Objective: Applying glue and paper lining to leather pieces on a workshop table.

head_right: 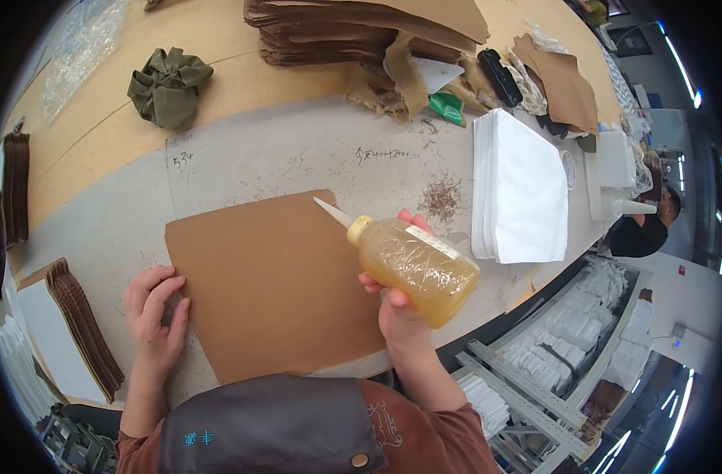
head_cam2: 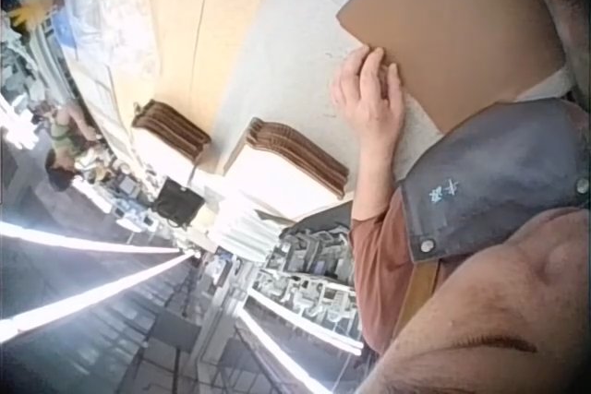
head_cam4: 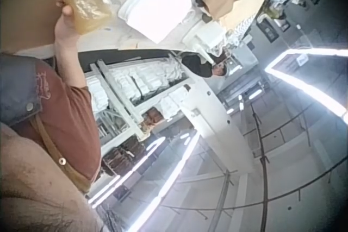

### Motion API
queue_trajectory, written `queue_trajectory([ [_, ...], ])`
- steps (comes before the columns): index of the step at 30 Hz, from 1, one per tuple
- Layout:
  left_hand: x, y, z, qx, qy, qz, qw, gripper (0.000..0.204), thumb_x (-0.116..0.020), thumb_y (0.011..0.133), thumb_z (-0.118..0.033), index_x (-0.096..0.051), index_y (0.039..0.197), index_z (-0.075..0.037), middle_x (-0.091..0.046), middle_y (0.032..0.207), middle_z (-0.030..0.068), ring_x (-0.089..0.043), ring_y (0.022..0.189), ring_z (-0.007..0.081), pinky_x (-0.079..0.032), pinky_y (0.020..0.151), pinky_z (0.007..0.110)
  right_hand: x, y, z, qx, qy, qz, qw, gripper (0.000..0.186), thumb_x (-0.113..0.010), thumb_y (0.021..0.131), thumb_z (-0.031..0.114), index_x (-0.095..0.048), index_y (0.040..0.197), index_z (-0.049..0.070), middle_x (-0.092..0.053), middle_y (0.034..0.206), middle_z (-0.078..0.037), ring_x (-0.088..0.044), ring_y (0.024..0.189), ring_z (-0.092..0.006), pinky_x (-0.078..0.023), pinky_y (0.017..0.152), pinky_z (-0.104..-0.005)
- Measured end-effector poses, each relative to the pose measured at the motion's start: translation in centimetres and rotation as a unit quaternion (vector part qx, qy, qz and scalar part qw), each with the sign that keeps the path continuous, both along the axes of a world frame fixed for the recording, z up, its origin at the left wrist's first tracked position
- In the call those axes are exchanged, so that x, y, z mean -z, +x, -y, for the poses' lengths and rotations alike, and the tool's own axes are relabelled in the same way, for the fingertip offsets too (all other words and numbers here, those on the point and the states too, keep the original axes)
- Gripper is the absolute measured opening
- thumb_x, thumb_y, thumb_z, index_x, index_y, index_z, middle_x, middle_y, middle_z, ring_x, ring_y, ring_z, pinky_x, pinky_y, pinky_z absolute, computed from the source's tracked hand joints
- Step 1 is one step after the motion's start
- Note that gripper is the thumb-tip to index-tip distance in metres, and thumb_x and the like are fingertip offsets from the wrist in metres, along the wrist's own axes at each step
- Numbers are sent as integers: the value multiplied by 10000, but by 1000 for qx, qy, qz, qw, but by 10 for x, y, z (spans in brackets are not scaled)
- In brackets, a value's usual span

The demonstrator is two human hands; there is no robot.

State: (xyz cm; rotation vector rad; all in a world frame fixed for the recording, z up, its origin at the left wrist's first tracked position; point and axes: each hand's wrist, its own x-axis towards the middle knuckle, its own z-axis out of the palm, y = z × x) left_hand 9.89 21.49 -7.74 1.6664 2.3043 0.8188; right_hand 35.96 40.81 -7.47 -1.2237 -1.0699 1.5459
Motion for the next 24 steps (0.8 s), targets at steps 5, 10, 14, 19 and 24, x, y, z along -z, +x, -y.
queue_trajectory([
  [5,-1,0,0,3,-4,-2,1000,345,-740,734,3,-667,1069,-38,-630,1179,117,-586,1128,320,-431,979,423,3,4,0,-7,28,-5,1000,1262,-876,560,668,-340,1504,24,-471,1496,-115,-700,847,-141,-575,594,-212],
  [10,-1,-2,0,-2,-4,-3,1000,364,-765,732,-34,-680,1084,-69,-645,1185,80,-592,1148,304,-422,972,420,4,4,1,-15,49,-3,999,1179,-851,622,668,-365,1490,35,-474,1498,-118,-693,833,-111,-567,586,-203],
  [14,-1,-3,-1,-2,-4,-6,1000,362,-769,734,-40,-682,1084,-70,-645,1187,77,-592,1148,302,-422,974,419,7,2,1,-22,41,-3,999,1174,-811,651,703,-357,1505,38,-471,1503,-124,-691,824,-109,-569,598,-201],
  [19,-3,-4,-2,6,-4,-2,1000,344,-758,741,-9,-674,1072,-51,-644,1182,98,-594,1139,312,-435,978,423,3,-8,3,-18,-9,-24,1000,1309,-882,562,672,-297,1524,3,-438,1520,-139,-704,852,-194,-574,596,-235],
  [24,-2,-5,-1,2,-4,8,1000,345,-765,728,-16,-682,1061,-56,-648,1177,92,-595,1130,305,-433,980,422,3,-19,9,-39,-27,-32,998,1318,-907,545,640,-296,1526,6,-420,1537,-143,-692,922,-220,-583,620,-258],
])
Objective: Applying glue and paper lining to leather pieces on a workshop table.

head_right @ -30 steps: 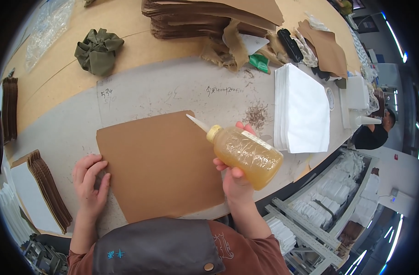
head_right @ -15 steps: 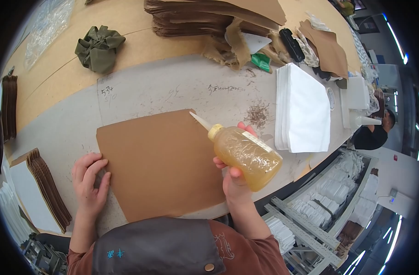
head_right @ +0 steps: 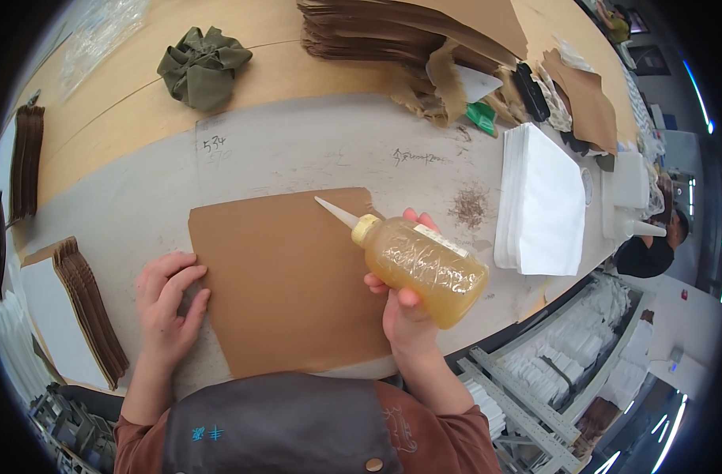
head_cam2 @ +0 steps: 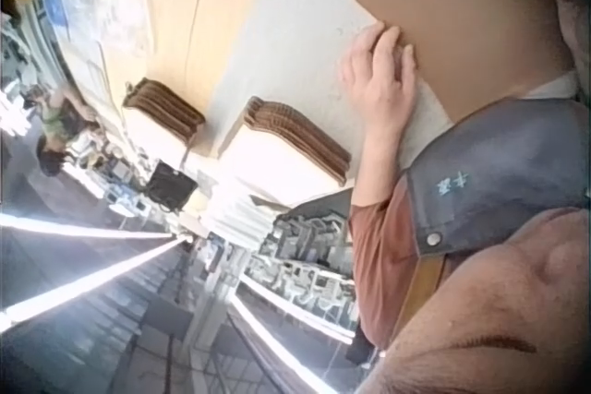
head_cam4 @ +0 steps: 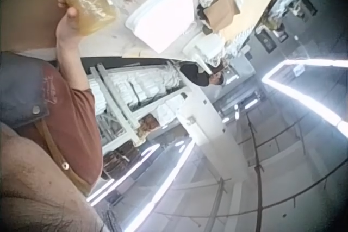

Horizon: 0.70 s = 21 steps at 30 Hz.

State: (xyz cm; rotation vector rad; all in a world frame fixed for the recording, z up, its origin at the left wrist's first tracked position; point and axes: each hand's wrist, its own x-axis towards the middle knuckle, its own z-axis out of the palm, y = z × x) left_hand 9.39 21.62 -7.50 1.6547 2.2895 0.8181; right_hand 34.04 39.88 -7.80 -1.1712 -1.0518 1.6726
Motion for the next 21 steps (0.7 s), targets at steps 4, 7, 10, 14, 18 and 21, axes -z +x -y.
queue_trajectory([
  [4,1,-3,2,4,0,6,1000,347,-772,716,-34,-689,1052,-60,-648,1175,90,-595,1119,296,-430,980,424,-1,-11,4,1,-5,1,1000,1326,-913,531,636,-298,1528,16,-430,1534,-137,-692,925,-214,-580,616,-253],
  [7,1,-4,0,0,13,-5,1000,322,-790,719,-82,-695,1026,-97,-661,1147,48,-617,1102,265,-438,911,396,3,-14,7,-63,12,12,998,1291,-859,603,673,-267,1542,13,-411,1546,-154,-698,946,-169,-608,654,-254],
  [10,1,-6,0,6,15,-4,1000,324,-791,722,-83,-699,1032,-97,-655,1160,51,-614,1082,257,-438,891,386,0,-25,10,-67,6,18,998,1311,-869,581,674,-267,1542,17,-403,1548,-150,-679,1038,-191,-611,649,-257],
  [14,4,-5,4,-19,14,55,998,335,-782,722,-43,-708,1049,-67,-627,1202,101,-588,1090,277,-435,956,405,-2,-37,14,-98,-18,14,995,1325,-888,549,668,-275,1537,33,-393,1555,-132,-643,1133,-212,-614,647,-250],
  [18,2,-8,3,-6,18,29,999,343,-797,733,-104,-705,1063,-104,-638,1200,56,-604,1068,242,-435,869,373,-3,-49,18,-131,-28,18,991,1325,-902,531,657,-281,1535,56,-392,1558,-119,-625,1166,-214,-617,649,-258],
  [21,4,-10,4,-2,17,27,999,336,-795,741,-110,-704,1064,-111,-636,1207,49,-605,1069,236,-438,877,377,-5,-59,20,-161,-44,14,986,1329,-918,518,638,-282,1538,69,-389,1558,-126,-644,1130,-221,-621,649,-266],
])
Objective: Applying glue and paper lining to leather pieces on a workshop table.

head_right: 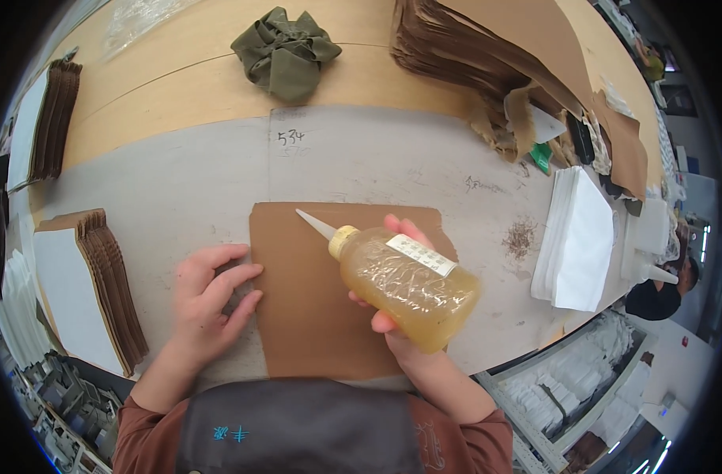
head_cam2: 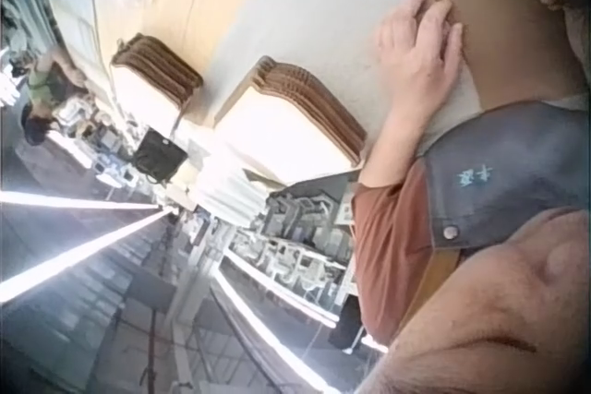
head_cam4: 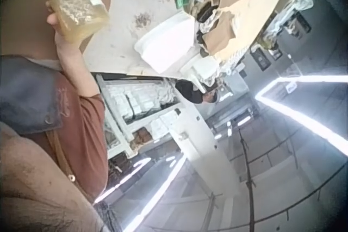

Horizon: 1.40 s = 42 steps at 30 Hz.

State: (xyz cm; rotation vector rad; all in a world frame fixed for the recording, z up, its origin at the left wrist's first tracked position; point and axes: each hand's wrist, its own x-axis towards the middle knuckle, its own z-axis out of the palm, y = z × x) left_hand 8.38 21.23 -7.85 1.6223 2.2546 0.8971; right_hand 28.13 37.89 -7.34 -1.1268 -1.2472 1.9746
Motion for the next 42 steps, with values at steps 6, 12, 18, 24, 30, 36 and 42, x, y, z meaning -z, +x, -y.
queue_trajectory([
  [6,-2,-1,1,6,-5,7,1000,330,-792,754,-125,-699,1070,-123,-631,1233,39,-609,1075,226,-440,891,382,11,-8,3,-105,99,43,989,1304,-885,538,656,-291,1532,58,-411,1529,-139,-637,1127,-236,-624,708,-285],
  [12,-2,-1,0,10,-5,10,1000,330,-789,760,-131,-696,1076,-126,-630,1237,36,-610,1075,227,-439,892,379,0,-18,-1,-216,132,-98,962,890,-861,796,314,-404,1486,-12,-498,1457,-137,-548,1275,-284,-574,903,-489],
  [18,0,0,2,11,-13,15,1000,353,-787,735,-91,-698,1076,-111,-628,1240,63,-594,1097,250,-423,915,382,-41,-16,-3,-13,-480,-145,865,419,-643,981,177,-546,1376,76,-645,1210,-176,-705,953,-361,-618,690,-615],
  [24,-2,1,0,1,-20,-1,1000,320,-778,767,-122,-697,1077,-126,-635,1236,42,-599,1086,242,-426,901,372,-43,5,4,-50,-242,-33,968,568,-751,909,234,-521,1380,16,-625,1263,-178,-676,1076,-324,-620,830,-512],
  [30,-2,1,1,-16,10,50,999,288,-737,785,-6,-697,1066,-57,-631,1216,117,-610,1078,271,-475,912,377,-8,30,-7,-107,156,19,982,1192,-918,592,553,-360,1488,1,-515,1421,-171,-604,1200,-267,-593,811,-324],
  [36,3,-6,7,-97,108,153,977,200,-706,838,22,-686,1029,-32,-643,1169,129,-640,1035,256,-528,872,355,-13,-29,-27,-86,63,-12,994,1342,-887,513,708,-321,1525,32,-460,1505,-169,-594,1208,-205,-557,648,-217],
  [42,3,-8,9,-83,110,153,979,188,-682,848,41,-683,1025,-19,-634,1165,138,-631,1037,253,-524,875,343,-9,-43,-36,-171,91,-56,979,1133,-928,592,519,-421,1455,-11,-510,1438,-155,-508,1344,-273,-459,1104,-436],
])
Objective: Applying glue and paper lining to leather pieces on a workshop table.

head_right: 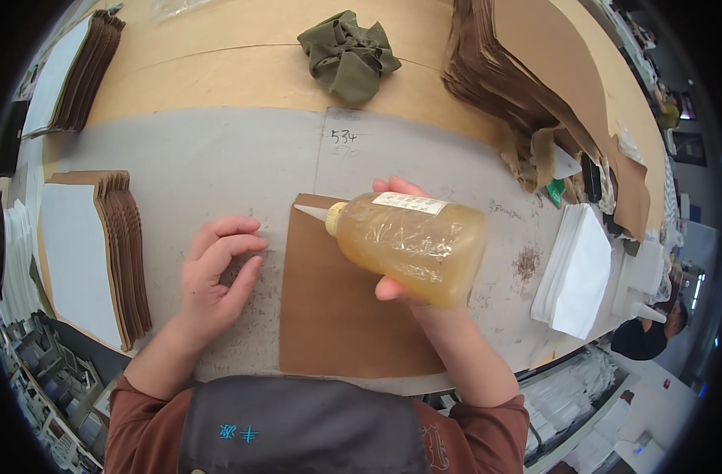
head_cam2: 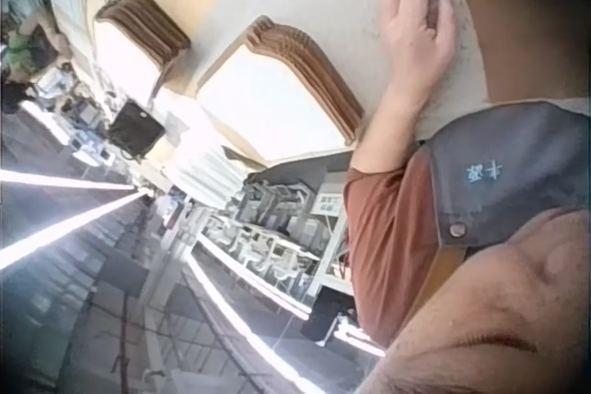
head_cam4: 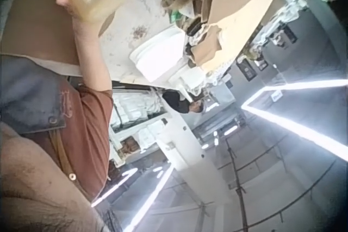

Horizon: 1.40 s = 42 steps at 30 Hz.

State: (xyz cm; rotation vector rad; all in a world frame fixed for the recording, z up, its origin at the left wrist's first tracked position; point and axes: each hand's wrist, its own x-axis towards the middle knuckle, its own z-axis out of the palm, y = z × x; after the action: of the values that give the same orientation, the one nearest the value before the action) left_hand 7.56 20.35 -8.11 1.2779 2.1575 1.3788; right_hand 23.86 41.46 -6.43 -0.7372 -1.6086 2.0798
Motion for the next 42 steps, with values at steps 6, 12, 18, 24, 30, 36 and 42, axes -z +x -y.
queue_trajectory([
  [6,1,1,-1,0,2,4,1000,191,-683,842,44,-679,1022,-21,-636,1161,137,-635,1029,254,-526,865,337,4,-5,0,2,48,-20,999,1108,-928,597,518,-443,1438,-15,-532,1424,-158,-524,1326,-260,-461,1090,-418],
  [12,2,3,0,-8,4,8,1000,189,-699,836,40,-676,1012,-24,-644,1145,128,-647,1020,258,-539,853,339,3,5,-3,-32,9,18,999,1133,-918,580,554,-446,1439,-15,-535,1414,-156,-531,1318,-263,-485,1074,-421],
  [18,3,2,-1,-8,4,5,1000,179,-690,852,33,-676,1020,-29,-644,1148,122,-647,1020,251,-537,851,340,7,10,5,-34,-13,-18,999,1150,-920,566,560,-443,1441,-13,-535,1407,-153,-533,1317,-273,-498,1068,-436],
  [24,3,2,2,3,-1,3,1000,191,-654,872,41,-680,1053,-13,-631,1193,141,-629,1032,228,-512,876,319,18,21,8,-82,-4,-56,995,1154,-925,569,550,-433,1454,-3,-517,1429,-142,-527,1325,-282,-497,1074,-443],
  [30,4,3,3,1,-5,3,1000,183,-643,885,35,-681,1058,-12,-633,1197,137,-634,1041,226,-513,889,319,28,35,12,-166,31,-139,976,1147,-927,584,541,-427,1458,-10,-516,1432,-144,-529,1324,-281,-496,1070,-440],
  [36,5,4,3,-6,-3,0,1000,174,-636,901,19,-683,1065,-15,-634,1204,128,-637,1035,204,-514,884,308,31,48,23,-199,24,-136,970,1130,-943,573,524,-459,1437,-21,-548,1399,-154,-557,1294,-278,-506,1045,-416],
  [42,8,3,2,-19,-5,11,1000,157,-628,928,-5,-685,1074,-19,-625,1228,106,-634,1029,166,-514,886,284,28,57,37,-238,-6,-117,964,1120,-964,565,490,-471,1430,-25,-580,1371,-145,-588,1245,-243,-514,1016,-376],
])
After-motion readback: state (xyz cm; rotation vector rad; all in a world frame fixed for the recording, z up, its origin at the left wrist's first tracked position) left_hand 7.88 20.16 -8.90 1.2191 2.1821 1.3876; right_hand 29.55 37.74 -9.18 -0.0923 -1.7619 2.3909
